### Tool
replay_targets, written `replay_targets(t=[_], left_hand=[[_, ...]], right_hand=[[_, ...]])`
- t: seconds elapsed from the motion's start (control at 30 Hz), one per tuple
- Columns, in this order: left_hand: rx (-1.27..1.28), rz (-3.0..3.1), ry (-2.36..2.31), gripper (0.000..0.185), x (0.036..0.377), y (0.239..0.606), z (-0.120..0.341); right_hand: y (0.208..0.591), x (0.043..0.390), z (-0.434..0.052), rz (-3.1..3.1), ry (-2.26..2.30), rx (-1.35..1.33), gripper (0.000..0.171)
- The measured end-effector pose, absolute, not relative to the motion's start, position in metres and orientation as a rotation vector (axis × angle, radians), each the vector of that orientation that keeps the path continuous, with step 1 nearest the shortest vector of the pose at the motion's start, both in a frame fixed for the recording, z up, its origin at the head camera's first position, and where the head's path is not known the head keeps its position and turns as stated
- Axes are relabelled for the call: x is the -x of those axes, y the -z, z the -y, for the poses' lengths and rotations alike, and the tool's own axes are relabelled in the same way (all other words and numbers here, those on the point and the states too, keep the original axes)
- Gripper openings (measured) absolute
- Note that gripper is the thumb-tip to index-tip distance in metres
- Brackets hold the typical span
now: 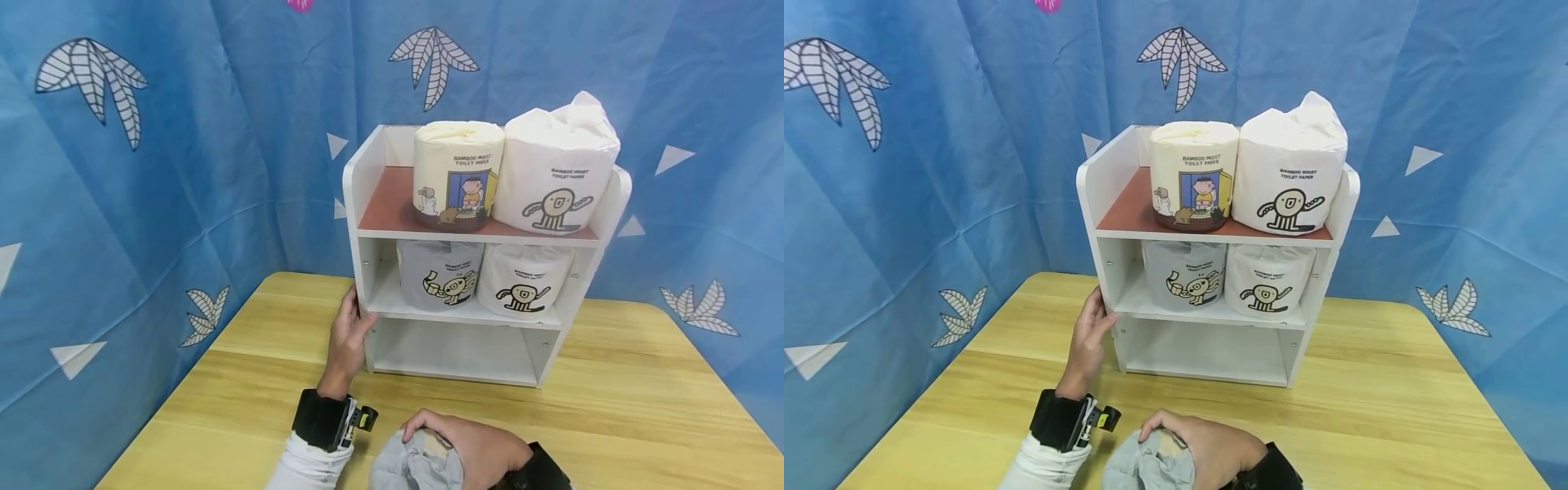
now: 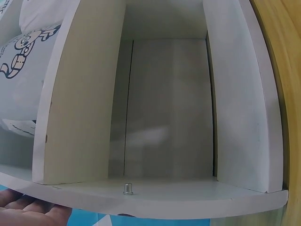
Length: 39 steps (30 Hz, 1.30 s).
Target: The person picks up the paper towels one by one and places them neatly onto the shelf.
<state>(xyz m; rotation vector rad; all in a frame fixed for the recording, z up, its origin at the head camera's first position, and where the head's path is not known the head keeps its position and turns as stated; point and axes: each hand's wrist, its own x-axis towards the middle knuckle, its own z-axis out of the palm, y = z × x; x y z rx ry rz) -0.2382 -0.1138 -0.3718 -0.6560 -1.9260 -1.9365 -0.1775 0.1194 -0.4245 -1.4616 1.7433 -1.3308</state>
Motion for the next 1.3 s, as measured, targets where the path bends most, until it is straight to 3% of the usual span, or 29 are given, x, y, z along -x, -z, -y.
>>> replay_targets(t=[0.87, 1.1, 1.3], left_hand=[[0.65, 1.933, 1.934, 0.063, 0.237, 0.373, 0.117], [0.667, 1.931, 1.925, 0.062, 0.24, 0.372, 0.116], [0.668, 1.933, 1.935, 0.062, 0.24, 0.373, 0.115]], right_hand=[[0.431, 0.173, -0.11, -1.969, 1.394, 1.577, 0.076], [0.429, 0.176, -0.117, -1.879, 1.504, 1.341, 0.077], [0.429, 0.18, -0.126, -1.837, 1.622, 1.35, 0.079]])
